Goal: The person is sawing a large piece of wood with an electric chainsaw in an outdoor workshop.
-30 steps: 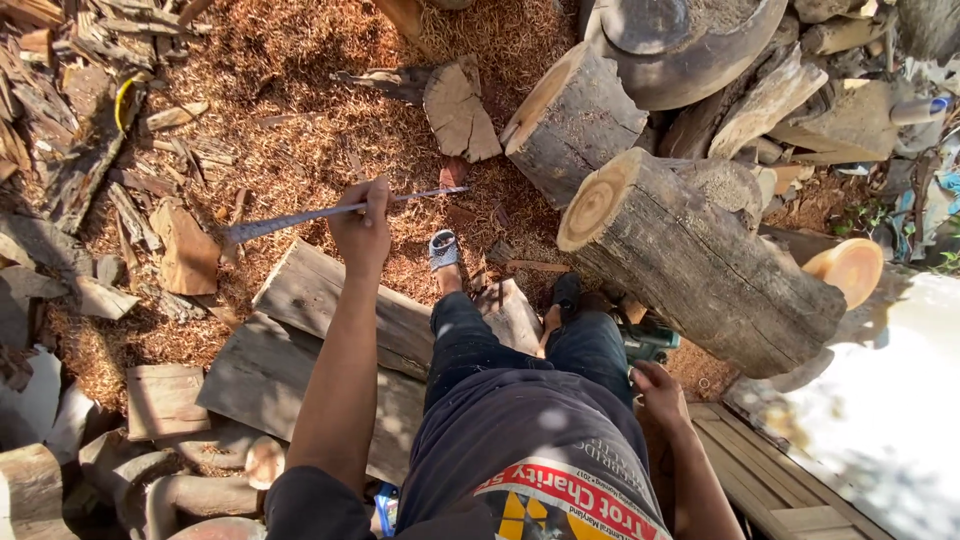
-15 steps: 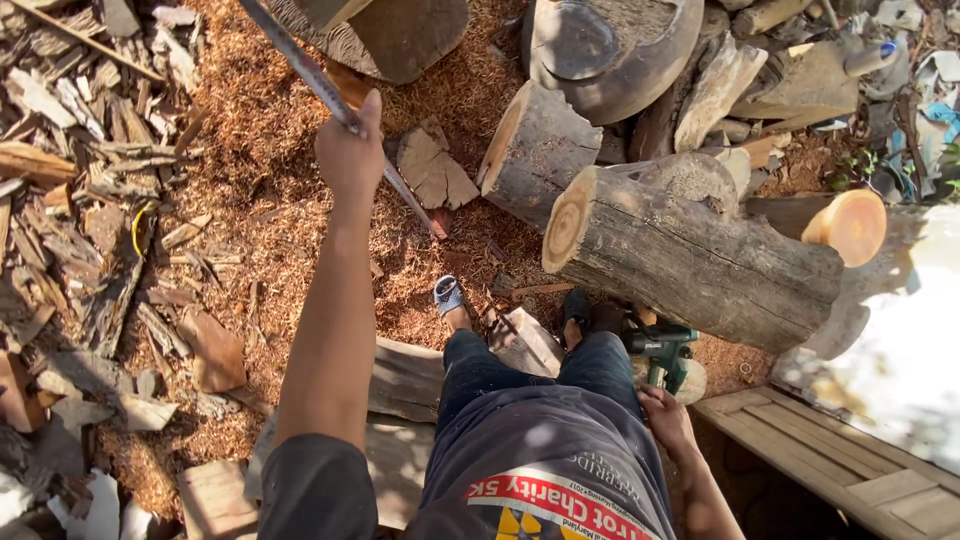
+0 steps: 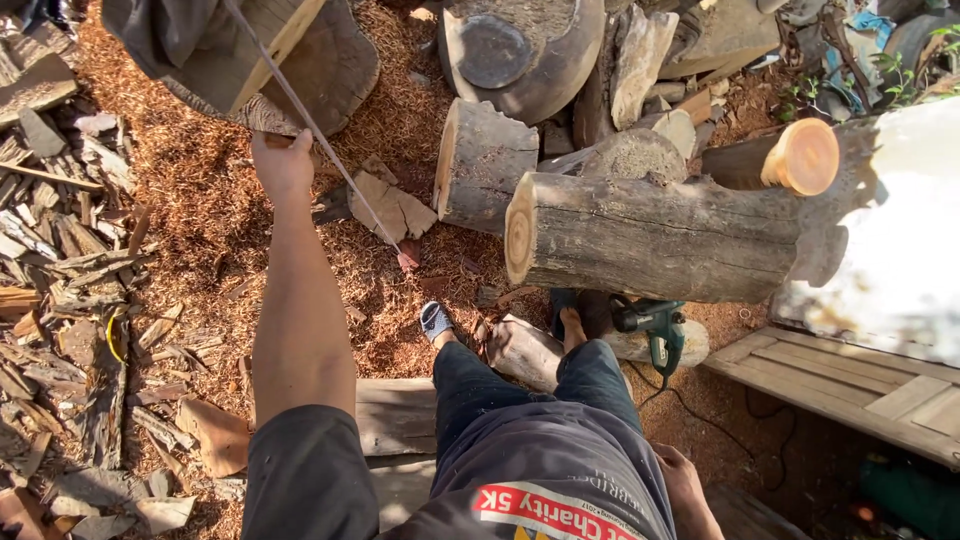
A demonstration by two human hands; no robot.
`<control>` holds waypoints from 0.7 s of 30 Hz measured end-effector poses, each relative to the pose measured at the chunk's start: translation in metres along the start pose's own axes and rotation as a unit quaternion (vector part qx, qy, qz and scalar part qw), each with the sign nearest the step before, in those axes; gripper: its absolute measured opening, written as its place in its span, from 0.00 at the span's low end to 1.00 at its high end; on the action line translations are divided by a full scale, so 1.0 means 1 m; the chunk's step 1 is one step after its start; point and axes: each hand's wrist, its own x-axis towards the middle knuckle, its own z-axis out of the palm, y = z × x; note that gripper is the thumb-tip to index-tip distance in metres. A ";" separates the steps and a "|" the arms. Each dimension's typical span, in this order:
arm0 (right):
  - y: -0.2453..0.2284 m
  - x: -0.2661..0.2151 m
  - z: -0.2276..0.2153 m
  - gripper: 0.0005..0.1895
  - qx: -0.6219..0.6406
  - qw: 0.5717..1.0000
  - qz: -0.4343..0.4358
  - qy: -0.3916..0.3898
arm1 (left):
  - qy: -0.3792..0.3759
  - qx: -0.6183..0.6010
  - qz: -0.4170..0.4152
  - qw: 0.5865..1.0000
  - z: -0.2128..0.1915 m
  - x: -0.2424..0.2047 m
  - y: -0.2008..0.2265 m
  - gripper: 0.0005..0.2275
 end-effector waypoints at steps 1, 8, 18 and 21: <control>0.008 0.000 -0.002 0.23 0.000 1.000 0.004 0.001 | -0.003 0.001 -0.002 1.000 0.004 -0.010 -0.025 0.38; -0.009 0.031 -0.002 0.23 -0.129 0.989 -0.076 0.005 | -0.105 0.198 -0.163 0.961 0.012 -0.139 -0.219 0.41; -0.119 0.045 -0.036 0.28 -0.190 0.976 -0.108 -0.005 | -0.285 0.336 -0.115 0.890 -0.026 -0.303 -0.456 0.41; -0.157 0.054 -0.059 0.27 -0.195 0.977 -0.090 0.003 | -0.225 0.191 -0.290 0.910 -0.039 -0.290 -0.371 0.37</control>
